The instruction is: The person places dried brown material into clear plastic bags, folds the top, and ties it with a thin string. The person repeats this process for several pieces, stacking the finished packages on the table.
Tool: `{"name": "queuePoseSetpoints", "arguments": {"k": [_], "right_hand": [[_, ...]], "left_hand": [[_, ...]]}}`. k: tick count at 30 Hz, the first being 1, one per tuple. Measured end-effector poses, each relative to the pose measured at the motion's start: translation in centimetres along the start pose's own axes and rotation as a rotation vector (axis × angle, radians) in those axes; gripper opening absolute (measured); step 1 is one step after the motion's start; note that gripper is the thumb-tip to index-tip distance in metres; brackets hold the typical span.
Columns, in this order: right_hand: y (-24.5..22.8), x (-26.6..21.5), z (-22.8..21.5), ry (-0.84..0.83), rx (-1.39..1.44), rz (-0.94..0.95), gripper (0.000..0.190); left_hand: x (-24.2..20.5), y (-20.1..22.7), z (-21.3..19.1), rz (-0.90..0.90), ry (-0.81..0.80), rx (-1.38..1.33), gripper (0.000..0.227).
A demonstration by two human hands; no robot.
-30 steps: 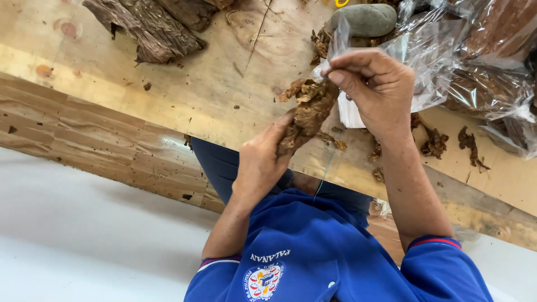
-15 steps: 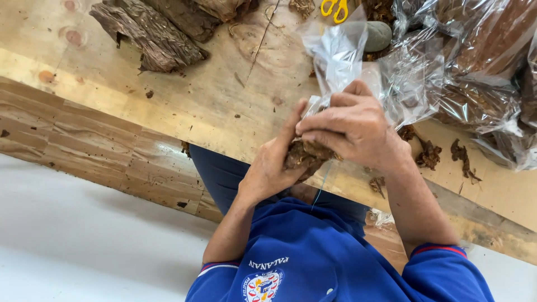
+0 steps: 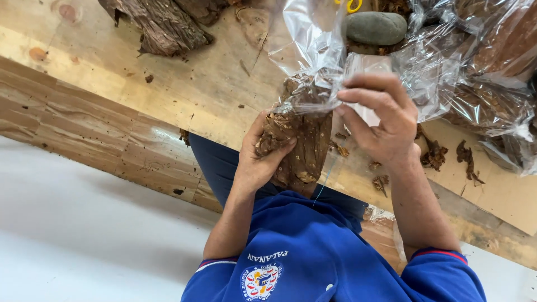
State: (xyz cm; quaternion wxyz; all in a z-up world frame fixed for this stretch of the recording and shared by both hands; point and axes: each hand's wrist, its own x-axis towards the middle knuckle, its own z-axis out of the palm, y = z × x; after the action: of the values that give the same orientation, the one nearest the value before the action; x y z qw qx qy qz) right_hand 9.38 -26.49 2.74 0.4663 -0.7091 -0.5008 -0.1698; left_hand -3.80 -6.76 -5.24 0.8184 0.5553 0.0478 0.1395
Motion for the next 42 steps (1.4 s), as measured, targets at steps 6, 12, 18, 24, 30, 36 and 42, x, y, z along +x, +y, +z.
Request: {"name": "queuePoseSetpoints", "arguments": {"k": [6,12,18,24,30,36,42], "right_hand": [[-0.2,1.8,0.2,-0.058,0.027,0.073,0.034],[1.1,-1.3,1.7,0.011,0.028,0.200,0.013],[0.3,-1.4,2.8,0.023,0.109,0.305,0.013],[-1.1,1.0,1.8,-0.044,-0.014,0.121,0.048],[0.4,0.1,0.9,-0.173,-0.020,0.321,0.047],[0.1,-1.5,-1.3,-0.168,-0.012,0.627,0.034],[0.3,-1.4,-3.3,-0.463,-0.008,0.918,0.043]], "left_hand": [[0.2,1.2,0.4,0.055,-0.024,-0.046,0.064],[0.4,-1.3,0.2,0.110,0.141,-0.183,0.046],[0.8,0.4,0.3,0.117,0.262,-0.131,0.045],[0.0,2.8,2.9,0.071,0.086,0.266,0.063],[0.2,3.2,4.3,0.036,0.034,0.571,0.082],[0.0,-0.5,5.6,-0.019,-0.027,0.636,0.084],[-0.8,-4.7,7.3,0.037,-0.128,0.948,0.063]]}}
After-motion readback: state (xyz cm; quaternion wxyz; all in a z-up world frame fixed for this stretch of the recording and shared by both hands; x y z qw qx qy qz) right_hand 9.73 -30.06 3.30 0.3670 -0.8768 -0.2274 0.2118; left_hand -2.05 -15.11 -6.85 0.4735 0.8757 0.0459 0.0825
